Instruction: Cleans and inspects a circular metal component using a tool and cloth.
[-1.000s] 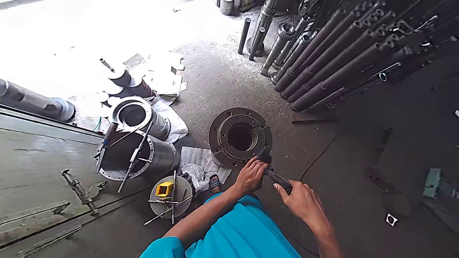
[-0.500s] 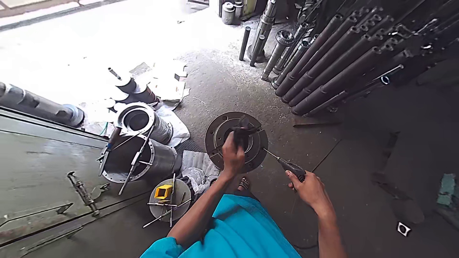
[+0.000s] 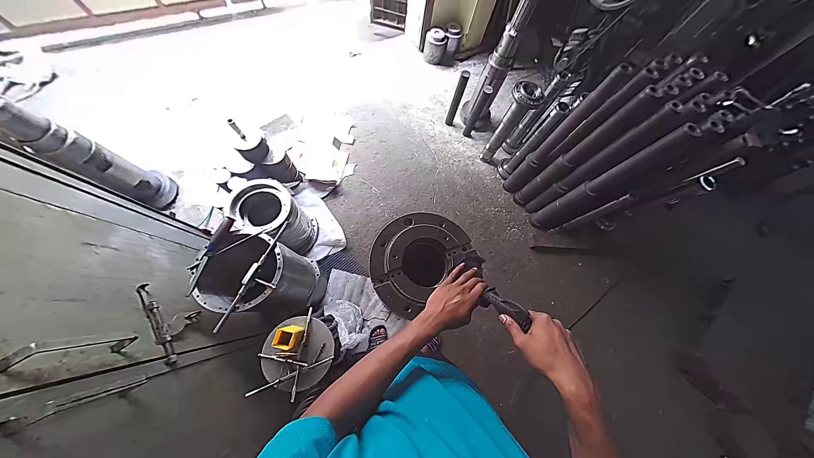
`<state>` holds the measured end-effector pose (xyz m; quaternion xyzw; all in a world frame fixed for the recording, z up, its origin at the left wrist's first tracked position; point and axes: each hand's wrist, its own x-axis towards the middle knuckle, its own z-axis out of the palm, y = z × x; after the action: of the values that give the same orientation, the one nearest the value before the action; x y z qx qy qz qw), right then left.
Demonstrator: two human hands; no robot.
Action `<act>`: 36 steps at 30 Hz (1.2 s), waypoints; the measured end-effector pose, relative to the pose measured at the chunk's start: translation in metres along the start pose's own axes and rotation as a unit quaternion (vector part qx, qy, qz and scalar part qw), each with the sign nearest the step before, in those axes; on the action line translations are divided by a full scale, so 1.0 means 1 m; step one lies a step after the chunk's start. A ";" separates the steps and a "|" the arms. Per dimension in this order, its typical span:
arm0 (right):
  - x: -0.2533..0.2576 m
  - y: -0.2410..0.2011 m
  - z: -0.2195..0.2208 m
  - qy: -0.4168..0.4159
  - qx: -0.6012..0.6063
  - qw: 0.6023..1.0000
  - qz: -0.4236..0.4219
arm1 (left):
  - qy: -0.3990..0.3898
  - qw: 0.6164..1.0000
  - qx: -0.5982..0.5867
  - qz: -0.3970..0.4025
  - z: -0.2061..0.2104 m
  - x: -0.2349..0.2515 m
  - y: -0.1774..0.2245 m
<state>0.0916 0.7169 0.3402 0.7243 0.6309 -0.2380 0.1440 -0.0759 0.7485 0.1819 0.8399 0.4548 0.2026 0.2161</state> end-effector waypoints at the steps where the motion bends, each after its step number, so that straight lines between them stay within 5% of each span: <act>1: 0.000 0.000 -0.003 -0.006 -0.008 1.000 -0.002 | 0.003 1.000 -0.005 0.000 -0.001 0.000 -0.001; 25: -0.014 -0.005 0.007 -0.007 0.038 0.999 0.023 | 0.022 1.000 -0.006 0.010 0.002 0.000 0.000; 28: -0.016 0.010 0.005 -0.006 0.070 0.998 0.006 | 0.096 0.994 -0.057 0.003 0.001 -0.002 -0.002; 32: -0.018 0.029 0.008 0.085 0.197 0.973 -0.081 | 0.295 0.914 -0.241 -0.141 -0.030 -0.018 -0.004; 36: -0.014 0.011 0.014 0.101 0.202 0.970 -0.091 | 0.437 0.774 -0.339 -0.309 -0.070 -0.043 -0.036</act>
<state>0.0994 0.6965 0.3346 0.6985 0.6441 -0.2980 -0.0921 -0.1591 0.7419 0.2138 0.3478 0.6373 0.6108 0.3159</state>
